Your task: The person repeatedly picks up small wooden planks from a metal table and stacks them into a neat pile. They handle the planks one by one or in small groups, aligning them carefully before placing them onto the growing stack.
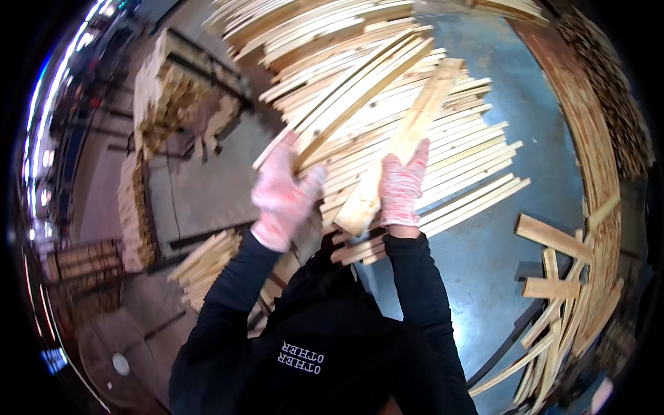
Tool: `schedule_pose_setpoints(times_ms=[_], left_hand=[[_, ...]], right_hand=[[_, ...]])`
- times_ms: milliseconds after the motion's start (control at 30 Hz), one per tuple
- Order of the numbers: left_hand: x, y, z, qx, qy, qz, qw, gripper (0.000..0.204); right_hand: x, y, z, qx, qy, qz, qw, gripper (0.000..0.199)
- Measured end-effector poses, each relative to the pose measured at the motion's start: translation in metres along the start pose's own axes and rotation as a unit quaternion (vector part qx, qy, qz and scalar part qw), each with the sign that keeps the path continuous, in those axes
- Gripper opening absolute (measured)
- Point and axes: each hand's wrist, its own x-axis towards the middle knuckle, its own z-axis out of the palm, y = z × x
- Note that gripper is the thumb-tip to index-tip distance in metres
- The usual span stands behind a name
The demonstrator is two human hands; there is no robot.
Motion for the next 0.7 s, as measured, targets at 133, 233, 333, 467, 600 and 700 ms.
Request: schedule_pose_setpoints(times_ms=[133,233,333,467,600,700], left_hand=[[0.097,-0.028,0.013,0.134,-0.261,-0.117,0.949,0.110],[0.093,-0.070,0.036,0.214,-0.269,-0.037,0.938,0.106],[0.083,-0.084,0.038,0.268,-0.266,-0.013,0.926,0.106],[0.076,-0.078,0.025,0.297,-0.274,0.000,0.914,0.102],[0.065,-0.053,0.039,0.383,-0.153,0.259,0.873,0.099],[0.021,0.036,0.091,0.077,-0.243,0.234,0.938,0.080]], right_hand=[[0.006,0.028,0.068,-0.271,-0.089,-0.142,0.948,0.066],[0.010,0.060,0.066,-0.238,-0.132,-0.063,0.960,0.059],[-0.003,0.054,-0.027,-0.128,0.076,0.000,0.989,0.059],[-0.057,0.032,-0.117,-0.166,0.275,0.004,0.947,0.059],[-0.086,0.079,-0.113,-0.022,0.163,0.164,0.973,0.068],[-0.121,0.091,-0.245,0.107,0.145,0.114,0.977,0.077]])
